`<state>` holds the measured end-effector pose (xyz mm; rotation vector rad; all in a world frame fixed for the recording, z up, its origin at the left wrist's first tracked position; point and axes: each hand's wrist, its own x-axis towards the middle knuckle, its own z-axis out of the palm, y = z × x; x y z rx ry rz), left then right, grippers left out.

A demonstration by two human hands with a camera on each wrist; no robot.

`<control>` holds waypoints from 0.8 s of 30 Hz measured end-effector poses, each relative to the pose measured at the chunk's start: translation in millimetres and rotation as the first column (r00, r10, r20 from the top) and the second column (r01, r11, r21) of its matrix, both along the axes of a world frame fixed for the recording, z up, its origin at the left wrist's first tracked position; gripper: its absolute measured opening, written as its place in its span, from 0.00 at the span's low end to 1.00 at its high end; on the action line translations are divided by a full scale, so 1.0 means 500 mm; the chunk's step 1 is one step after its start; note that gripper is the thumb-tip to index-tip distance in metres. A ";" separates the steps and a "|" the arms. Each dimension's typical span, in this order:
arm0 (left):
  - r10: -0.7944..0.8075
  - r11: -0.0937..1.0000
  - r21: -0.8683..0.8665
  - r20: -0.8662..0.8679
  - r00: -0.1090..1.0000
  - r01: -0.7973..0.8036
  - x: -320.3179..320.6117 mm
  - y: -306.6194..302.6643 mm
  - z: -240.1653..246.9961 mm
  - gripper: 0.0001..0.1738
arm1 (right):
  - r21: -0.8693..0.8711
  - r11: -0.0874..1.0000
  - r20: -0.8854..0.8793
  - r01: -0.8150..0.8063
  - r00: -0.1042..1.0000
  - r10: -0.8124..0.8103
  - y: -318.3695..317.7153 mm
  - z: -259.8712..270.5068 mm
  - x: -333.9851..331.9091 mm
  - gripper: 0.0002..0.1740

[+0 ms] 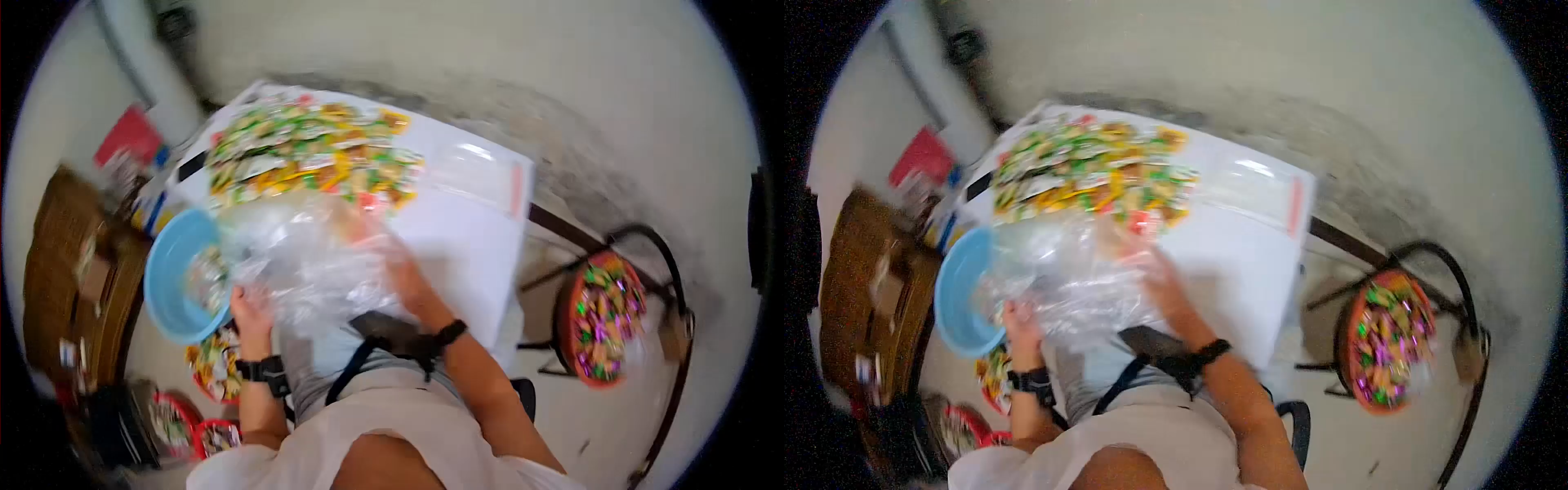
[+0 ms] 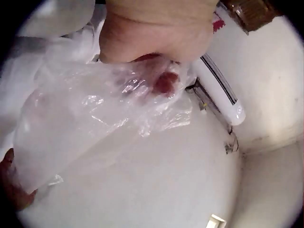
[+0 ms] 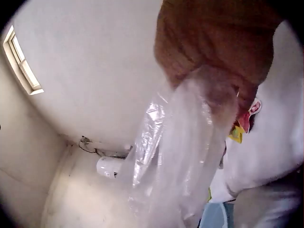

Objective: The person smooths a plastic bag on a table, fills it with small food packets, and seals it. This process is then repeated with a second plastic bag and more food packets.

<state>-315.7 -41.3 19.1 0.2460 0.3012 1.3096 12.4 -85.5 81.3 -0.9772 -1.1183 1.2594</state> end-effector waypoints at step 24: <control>0.533 0.288 0.454 -0.808 0.253 0.843 0.559 -0.188 0.166 0.43 | 0.260 0.909 0.506 0.327 0.755 -0.416 -0.168 -0.023 0.223 0.08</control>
